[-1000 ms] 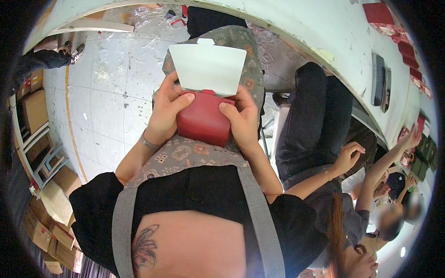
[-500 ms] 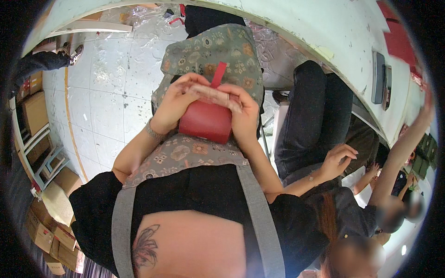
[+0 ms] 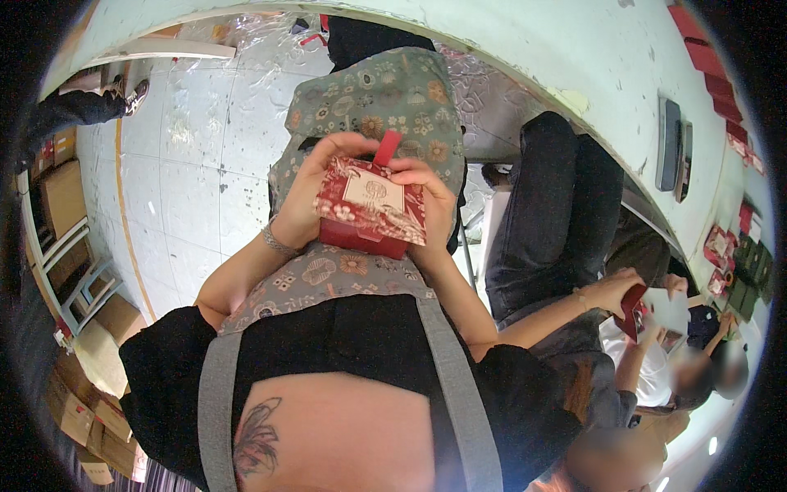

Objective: The person assembles small red decorative boxes by inserting white inserts and sealing the lids with patterned paper. They repeatedly open and close the boxes to check fit, then place finished units on the table. The workspace is cluttered with red paper scraps and packaging materials.

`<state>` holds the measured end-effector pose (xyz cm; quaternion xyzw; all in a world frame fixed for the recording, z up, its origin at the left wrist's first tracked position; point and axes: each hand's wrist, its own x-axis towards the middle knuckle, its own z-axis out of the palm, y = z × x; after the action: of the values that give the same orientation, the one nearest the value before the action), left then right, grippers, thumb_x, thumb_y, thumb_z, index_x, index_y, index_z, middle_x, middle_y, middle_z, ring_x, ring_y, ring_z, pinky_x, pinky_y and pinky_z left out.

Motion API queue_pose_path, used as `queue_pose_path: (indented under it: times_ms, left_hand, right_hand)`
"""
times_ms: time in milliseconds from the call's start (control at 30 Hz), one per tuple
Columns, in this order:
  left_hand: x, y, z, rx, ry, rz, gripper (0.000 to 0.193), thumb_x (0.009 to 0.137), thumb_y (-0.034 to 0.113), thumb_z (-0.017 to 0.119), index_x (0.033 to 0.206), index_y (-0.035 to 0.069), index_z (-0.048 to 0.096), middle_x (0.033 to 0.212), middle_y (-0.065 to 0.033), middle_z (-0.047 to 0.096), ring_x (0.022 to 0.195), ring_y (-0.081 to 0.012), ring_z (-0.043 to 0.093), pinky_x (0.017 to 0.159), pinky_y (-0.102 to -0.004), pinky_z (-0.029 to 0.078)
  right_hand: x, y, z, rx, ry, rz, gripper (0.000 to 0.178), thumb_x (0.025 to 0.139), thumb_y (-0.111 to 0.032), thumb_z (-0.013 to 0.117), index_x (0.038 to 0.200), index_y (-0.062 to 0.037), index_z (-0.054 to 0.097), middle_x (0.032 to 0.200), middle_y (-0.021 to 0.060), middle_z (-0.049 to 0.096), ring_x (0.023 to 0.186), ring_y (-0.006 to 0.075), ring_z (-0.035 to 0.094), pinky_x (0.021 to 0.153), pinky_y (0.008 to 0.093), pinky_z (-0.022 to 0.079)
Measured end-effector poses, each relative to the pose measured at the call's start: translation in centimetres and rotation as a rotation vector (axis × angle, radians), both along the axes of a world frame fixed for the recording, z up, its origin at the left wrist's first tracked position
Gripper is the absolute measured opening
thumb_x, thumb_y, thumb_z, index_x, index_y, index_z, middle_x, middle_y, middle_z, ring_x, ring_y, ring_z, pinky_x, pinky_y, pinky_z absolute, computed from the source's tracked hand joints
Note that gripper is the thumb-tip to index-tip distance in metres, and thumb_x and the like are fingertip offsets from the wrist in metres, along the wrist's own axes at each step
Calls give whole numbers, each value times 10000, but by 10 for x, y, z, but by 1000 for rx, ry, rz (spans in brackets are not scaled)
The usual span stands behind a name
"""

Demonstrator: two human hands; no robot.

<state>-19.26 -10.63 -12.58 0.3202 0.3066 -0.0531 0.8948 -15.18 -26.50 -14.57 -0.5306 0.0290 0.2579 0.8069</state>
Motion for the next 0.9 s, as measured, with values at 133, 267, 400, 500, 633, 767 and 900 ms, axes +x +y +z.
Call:
queue_pose_path:
  times_ms: [133,267,400,500,633,767,900]
  left_hand:
    - [-3,19,-14,-142,-41,-179,190,863,-29,492,1019,-17,599,1030,-146,630,881,-186,642,782,-299,540]
    - [6,15,2,-94,-33,-67,242,865,-24,488,1089,-35,580,988,-132,644,866,-175,644,774,-288,537]
    - [-3,18,-2,-89,-268,-98,245,898,53,499,1116,-35,568,1047,-140,632,920,-184,637,804,-300,533]
    - [-9,26,-12,-214,-138,-143,249,927,59,405,1084,-27,578,1051,-136,628,928,-178,633,820,-281,520]
    - [-11,28,-21,-237,-220,-164,235,909,13,390,1010,-22,599,1086,-139,621,949,-181,625,831,-286,516]
    - [-8,25,-8,-241,-69,-115,185,917,8,410,923,-6,595,1208,-175,565,1015,-234,609,849,-331,532]
    - [-6,28,-6,-310,-81,-144,190,908,0,409,910,6,599,1241,-185,539,1011,-231,608,858,-338,524]
  right_hand:
    - [1,-4,-8,107,51,39,161,861,-6,473,811,9,625,1044,120,579,942,178,563,849,275,434]
    - [6,0,-8,50,-25,107,155,858,19,481,838,-1,633,1076,119,570,984,182,555,876,278,419]
    - [21,-1,10,-105,-146,274,189,837,74,486,867,-23,645,1125,126,559,1036,191,546,906,285,405]
    - [22,-5,24,-160,-188,366,251,816,122,454,875,-26,648,1188,148,545,1083,215,538,931,301,401]
    - [16,-9,31,-194,-145,353,230,808,110,479,885,-21,651,1223,156,525,1096,233,535,932,320,410]
    - [4,-2,53,-395,-380,318,168,800,37,570,919,-37,663,1289,146,464,1098,252,533,936,324,407]
    - [0,-11,48,-351,-523,411,196,778,4,619,929,-87,705,1265,128,467,1130,265,506,939,345,404]
